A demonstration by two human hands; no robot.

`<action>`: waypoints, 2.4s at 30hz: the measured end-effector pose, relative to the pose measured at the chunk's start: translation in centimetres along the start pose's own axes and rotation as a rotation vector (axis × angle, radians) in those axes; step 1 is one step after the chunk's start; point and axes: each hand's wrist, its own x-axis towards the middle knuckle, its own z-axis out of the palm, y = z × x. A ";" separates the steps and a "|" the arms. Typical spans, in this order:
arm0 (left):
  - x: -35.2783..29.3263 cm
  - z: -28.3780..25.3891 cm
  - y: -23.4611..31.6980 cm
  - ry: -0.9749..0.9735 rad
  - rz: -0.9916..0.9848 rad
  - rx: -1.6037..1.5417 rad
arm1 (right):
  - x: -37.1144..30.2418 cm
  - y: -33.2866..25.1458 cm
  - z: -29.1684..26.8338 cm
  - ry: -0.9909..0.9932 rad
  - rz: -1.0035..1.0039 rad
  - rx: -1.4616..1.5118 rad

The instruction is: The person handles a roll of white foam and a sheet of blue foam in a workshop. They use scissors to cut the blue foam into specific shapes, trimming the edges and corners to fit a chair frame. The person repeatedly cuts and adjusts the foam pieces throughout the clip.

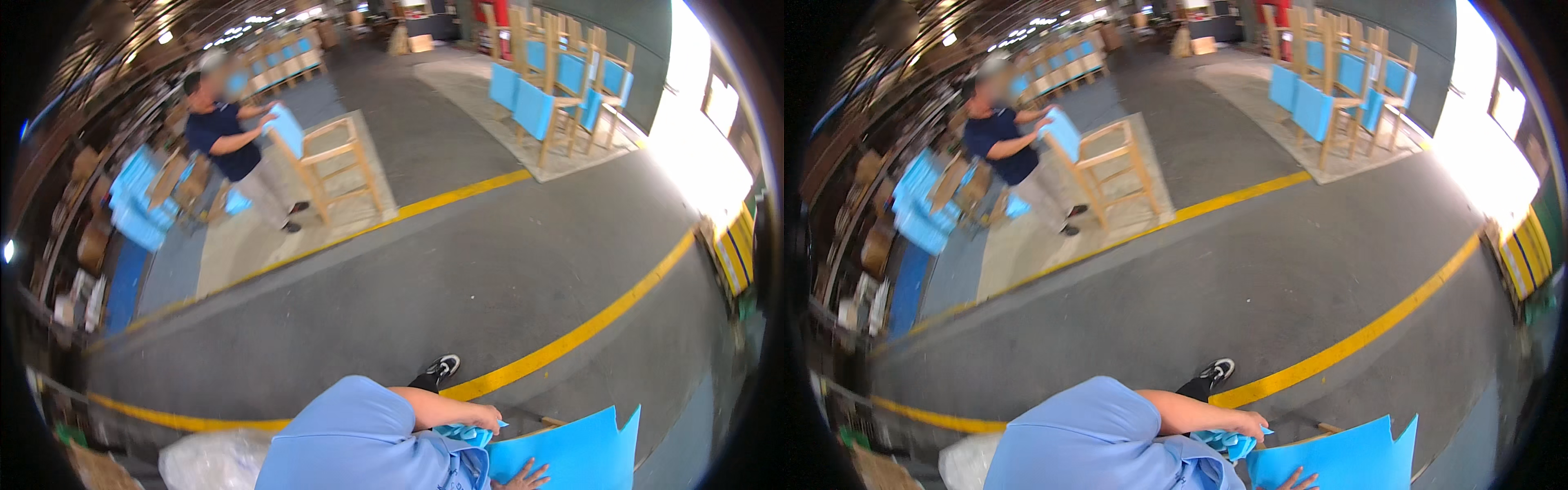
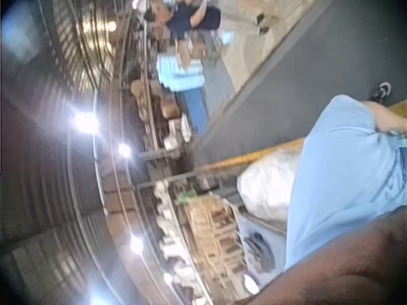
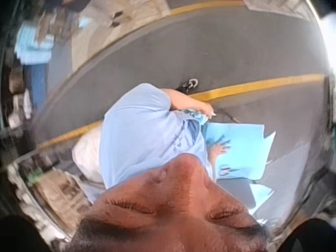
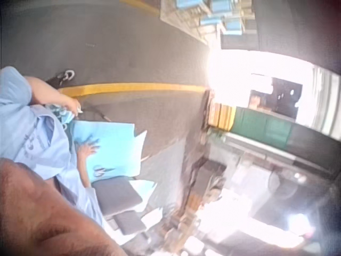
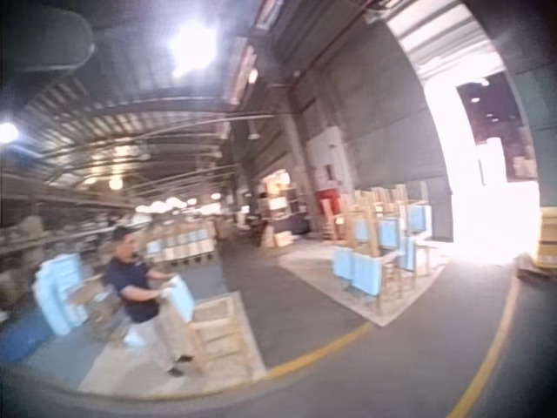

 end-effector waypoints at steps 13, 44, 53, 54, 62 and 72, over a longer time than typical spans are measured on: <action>-1.2 11.1 -2.0 0.205 0.093 -0.407 | 5.1 15.8 -2.2 -0.003 -0.211 0.673; -3.6 11.6 -2.2 0.501 -0.037 -0.399 | 7.9 25.5 -3.5 -0.239 0.442 0.538; -4.8 12.5 -2.4 0.263 -0.171 -0.792 | 7.4 24.5 -0.3 -0.116 0.310 0.505; -4.7 12.6 -2.5 0.252 -0.159 -0.777 | 7.6 24.6 -0.5 -0.107 0.283 0.510; -4.1 13.6 -1.6 0.317 -0.131 -0.761 | 7.8 24.6 -0.8 -0.001 0.351 0.576; -5.0 13.1 -4.6 0.308 -0.108 -0.882 | -0.4 5.7 -5.3 0.248 -0.540 0.450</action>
